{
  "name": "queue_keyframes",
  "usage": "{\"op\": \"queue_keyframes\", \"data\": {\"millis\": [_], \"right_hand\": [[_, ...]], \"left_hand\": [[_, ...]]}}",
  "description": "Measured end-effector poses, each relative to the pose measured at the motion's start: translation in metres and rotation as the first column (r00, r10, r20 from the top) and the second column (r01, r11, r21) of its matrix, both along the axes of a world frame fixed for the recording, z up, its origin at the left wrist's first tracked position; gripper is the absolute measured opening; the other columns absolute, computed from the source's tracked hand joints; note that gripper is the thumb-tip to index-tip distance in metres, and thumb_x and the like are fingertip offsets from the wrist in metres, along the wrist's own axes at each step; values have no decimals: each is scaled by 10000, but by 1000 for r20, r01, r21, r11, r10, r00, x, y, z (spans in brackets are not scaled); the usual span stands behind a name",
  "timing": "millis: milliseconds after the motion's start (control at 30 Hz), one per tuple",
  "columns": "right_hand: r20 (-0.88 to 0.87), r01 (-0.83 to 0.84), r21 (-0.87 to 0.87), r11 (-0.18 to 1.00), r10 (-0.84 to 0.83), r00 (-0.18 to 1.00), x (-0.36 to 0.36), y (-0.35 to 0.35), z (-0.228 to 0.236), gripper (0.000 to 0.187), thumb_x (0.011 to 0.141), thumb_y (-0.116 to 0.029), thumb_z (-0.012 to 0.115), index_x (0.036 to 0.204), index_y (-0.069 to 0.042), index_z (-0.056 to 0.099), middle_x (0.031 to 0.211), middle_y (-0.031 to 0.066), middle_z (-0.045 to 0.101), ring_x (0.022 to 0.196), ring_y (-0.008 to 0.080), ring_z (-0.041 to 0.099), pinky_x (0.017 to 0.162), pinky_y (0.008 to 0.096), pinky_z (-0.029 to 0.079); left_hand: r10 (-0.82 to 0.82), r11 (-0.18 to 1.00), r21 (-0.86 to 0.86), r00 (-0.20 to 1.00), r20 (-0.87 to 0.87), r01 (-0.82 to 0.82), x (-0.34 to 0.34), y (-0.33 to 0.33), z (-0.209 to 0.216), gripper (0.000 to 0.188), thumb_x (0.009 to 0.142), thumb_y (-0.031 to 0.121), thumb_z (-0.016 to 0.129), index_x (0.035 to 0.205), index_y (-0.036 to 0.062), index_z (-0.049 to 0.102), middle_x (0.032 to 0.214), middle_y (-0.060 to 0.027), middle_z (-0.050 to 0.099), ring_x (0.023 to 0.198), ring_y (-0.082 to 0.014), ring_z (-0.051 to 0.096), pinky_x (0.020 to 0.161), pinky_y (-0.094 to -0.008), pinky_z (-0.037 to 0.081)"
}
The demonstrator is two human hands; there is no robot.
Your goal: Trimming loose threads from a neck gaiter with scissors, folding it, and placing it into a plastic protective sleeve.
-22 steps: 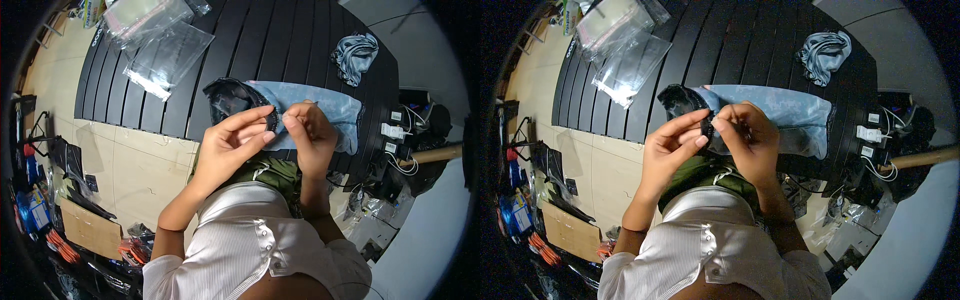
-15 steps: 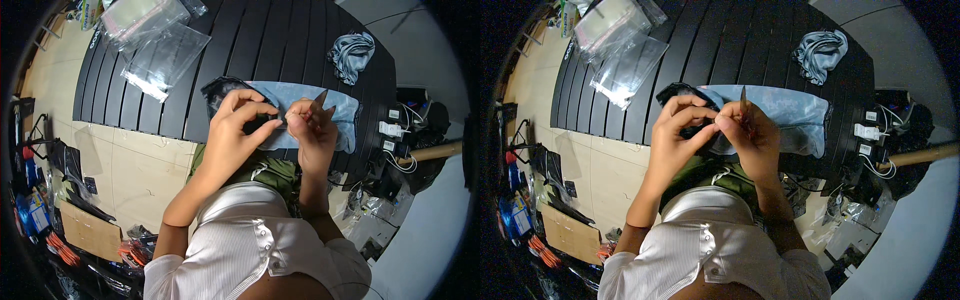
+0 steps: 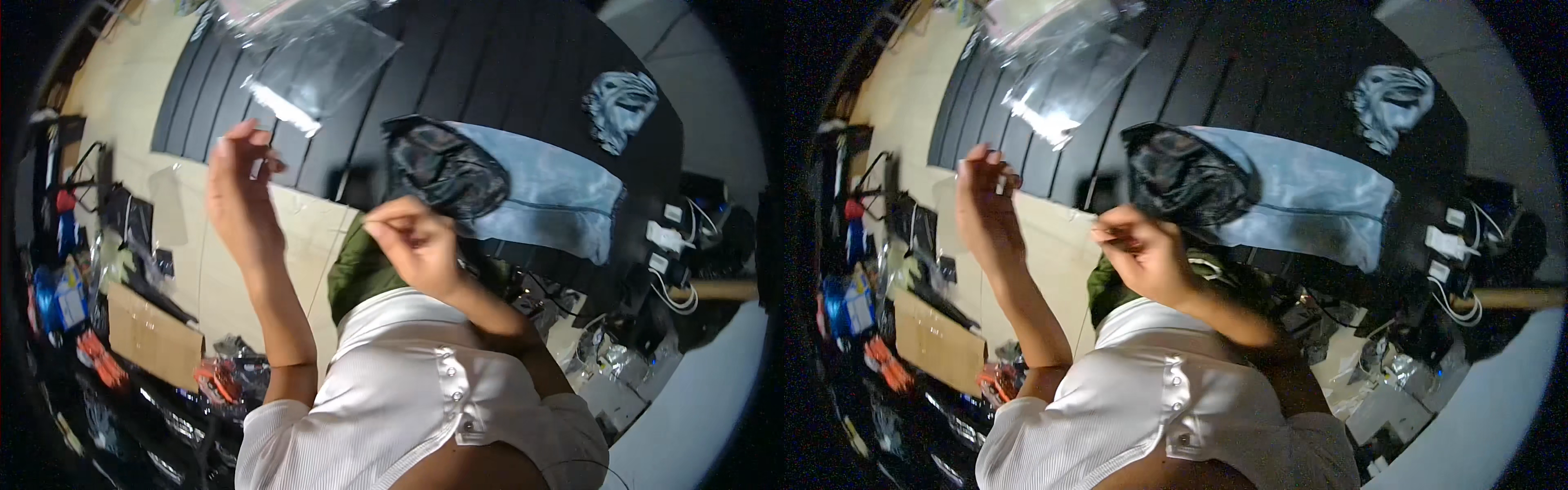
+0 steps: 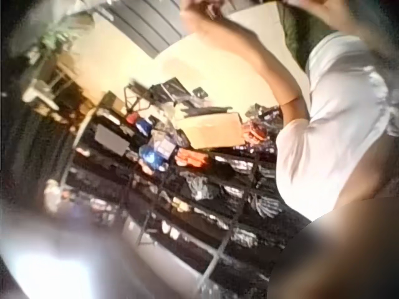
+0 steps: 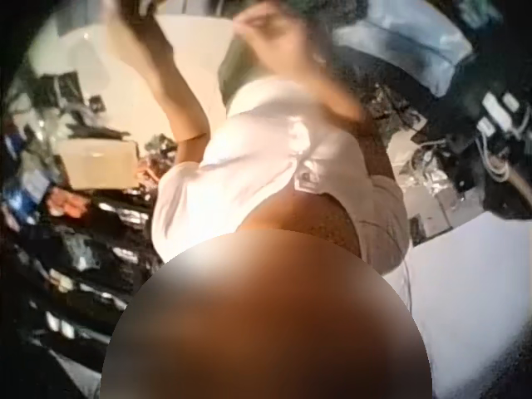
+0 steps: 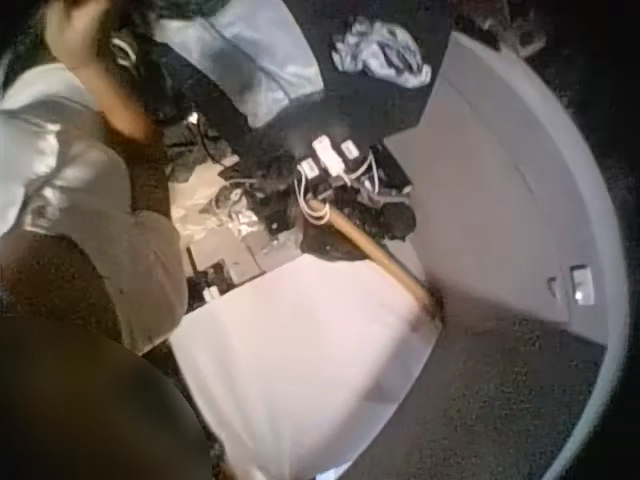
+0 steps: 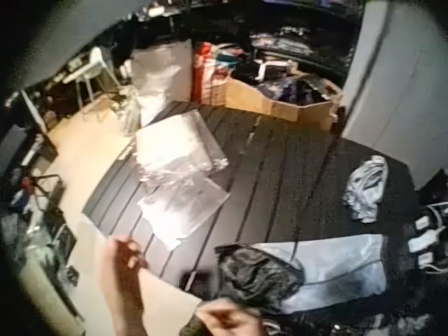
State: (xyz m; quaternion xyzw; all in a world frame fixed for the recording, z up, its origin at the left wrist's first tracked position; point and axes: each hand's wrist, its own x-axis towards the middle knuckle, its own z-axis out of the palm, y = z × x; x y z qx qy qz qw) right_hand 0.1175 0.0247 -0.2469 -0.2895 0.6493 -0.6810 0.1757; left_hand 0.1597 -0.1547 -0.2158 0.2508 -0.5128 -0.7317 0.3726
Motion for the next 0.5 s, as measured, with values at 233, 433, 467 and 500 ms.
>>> {"op": "queue_keyframes", "data": {"millis": [233, 433, 467, 500], "right_hand": [[-138, -236, 387, 891, 309, 941, 14, -25, -43, 155, 776, -64, 604, 916, 2, 602, 724, 164, 611, 662, 306, 616, 580, 333, 486], [-212, -59, 252, 966, 115, 970, -4, 6, -9, 91, 845, -10, 538, 890, 25, 608, 801, 94, 638, 596, 80, 564, 499, 208, 416], [-123, -14, 238, 971, 45, 991, -9, 21, -2, 130, 867, -25, 504, 920, 5, 620, 788, 64, 635, 539, 31, 464, 466, 177, 346], [-86, 103, 248, 963, -84, 993, -14, 34, 3, 158, 888, -47, 476, 920, -10, 626, 792, 33, 635, 501, 13, 387, 446, 168, 291]], "left_hand": [[405, 885, -264, 914, 27, -384, 57, -50, 18, 335, 926, 281, 448, 1032, -5, 585, 883, -77, 614, 712, -106, 540, 644, -242, 440], [174, 973, -172, 977, 124, -151, 28, -15, -1, 346, 926, 301, 448, 984, -5, 599, 836, -72, 608, 690, -109, 531, 630, -231, 418], [78, 991, -122, 989, 128, -62, 16, -1, -6, 344, 926, 300, 447, 976, -3, 602, 827, -69, 607, 692, -108, 531, 625, -231, 417], [-54, 993, -95, 983, 176, 72, 5, 14, -10, 348, 927, 301, 447, 938, -4, 614, 822, -68, 610, 691, -109, 528, 624, -238, 417]]}}
